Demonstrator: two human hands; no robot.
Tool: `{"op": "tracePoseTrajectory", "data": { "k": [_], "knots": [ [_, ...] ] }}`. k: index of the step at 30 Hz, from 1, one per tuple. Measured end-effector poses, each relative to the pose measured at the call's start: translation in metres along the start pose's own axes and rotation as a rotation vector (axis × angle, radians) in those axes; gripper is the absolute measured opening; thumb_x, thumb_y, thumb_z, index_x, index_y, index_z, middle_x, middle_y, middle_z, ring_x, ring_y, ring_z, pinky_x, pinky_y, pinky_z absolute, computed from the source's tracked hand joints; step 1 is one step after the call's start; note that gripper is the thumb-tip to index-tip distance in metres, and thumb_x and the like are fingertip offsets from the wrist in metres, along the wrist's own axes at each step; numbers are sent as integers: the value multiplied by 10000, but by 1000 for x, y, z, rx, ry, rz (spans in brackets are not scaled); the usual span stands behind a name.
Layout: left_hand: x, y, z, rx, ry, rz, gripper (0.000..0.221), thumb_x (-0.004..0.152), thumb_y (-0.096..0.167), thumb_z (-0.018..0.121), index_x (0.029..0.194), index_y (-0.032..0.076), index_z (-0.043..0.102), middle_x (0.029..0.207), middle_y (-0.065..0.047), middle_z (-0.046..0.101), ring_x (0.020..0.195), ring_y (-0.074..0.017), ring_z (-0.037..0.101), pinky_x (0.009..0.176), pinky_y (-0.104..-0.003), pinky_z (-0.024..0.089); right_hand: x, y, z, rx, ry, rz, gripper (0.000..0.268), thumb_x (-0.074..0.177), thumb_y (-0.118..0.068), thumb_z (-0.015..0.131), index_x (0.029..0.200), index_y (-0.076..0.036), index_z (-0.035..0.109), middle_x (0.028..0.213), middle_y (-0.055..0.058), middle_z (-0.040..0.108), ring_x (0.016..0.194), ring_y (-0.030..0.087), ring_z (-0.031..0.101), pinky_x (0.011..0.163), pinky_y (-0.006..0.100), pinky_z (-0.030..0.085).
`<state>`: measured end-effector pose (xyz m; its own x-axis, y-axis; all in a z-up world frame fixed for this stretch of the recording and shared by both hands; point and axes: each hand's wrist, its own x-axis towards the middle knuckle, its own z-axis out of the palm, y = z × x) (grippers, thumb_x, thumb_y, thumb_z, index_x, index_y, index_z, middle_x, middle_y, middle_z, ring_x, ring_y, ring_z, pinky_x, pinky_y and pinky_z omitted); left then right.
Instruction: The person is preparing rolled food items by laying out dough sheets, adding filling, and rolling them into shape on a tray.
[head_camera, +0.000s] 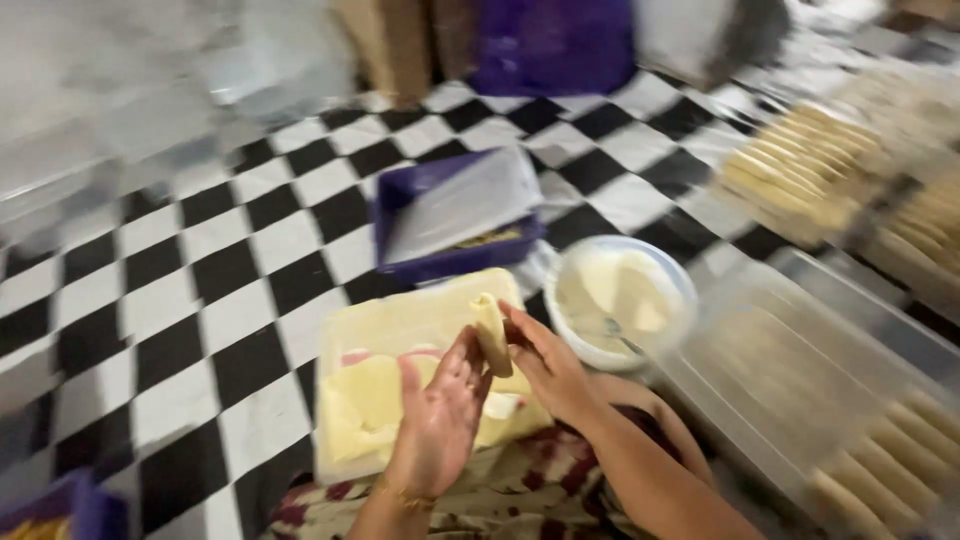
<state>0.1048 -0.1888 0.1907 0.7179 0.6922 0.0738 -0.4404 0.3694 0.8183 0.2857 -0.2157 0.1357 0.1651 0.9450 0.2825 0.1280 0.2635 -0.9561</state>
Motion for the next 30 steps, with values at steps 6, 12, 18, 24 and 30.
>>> {"op": "tracePoseTrajectory", "data": {
  "k": [6,12,18,24,30],
  "knots": [
    [-19,-33,-16,99,-40,131,1203,893,761,647,1618,-51,137,1398,-151,462,1370,-293,385,1246,-455,159,-48,52,-71,812,170,410,481,924,-41,678,1385,41,568,1173,153,684,1029,222,658,880,316,531],
    [-25,-32,-58,355,297,-110,924,703,353,472,1504,-22,206,1645,-260,222,1615,-325,161,1243,-488,140,-146,67,-228,-640,486,448,503,783,-167,802,1252,-46,667,962,54,704,788,183,619,740,301,513],
    [-23,-39,-42,322,426,-220,660,816,238,372,1400,-61,305,1579,-265,377,1541,-375,369,1204,-505,321,-188,66,-287,-605,291,783,203,782,-106,785,856,18,642,738,37,644,650,155,560,648,307,496],
    [-18,-30,-18,477,500,-381,414,941,5,336,1321,-84,475,1398,-249,572,1312,-304,544,1082,-434,421,-208,117,-314,-762,101,837,383,667,-144,817,1008,-5,711,846,42,733,730,189,624,722,306,541],
    [-41,-65,-77,944,522,-280,240,981,110,603,1190,19,677,1094,-90,697,967,-189,605,884,-313,476,-180,92,-279,-1218,68,885,506,748,-249,752,1221,-85,680,1171,148,714,1036,417,645,911,487,523]
  ]
}}
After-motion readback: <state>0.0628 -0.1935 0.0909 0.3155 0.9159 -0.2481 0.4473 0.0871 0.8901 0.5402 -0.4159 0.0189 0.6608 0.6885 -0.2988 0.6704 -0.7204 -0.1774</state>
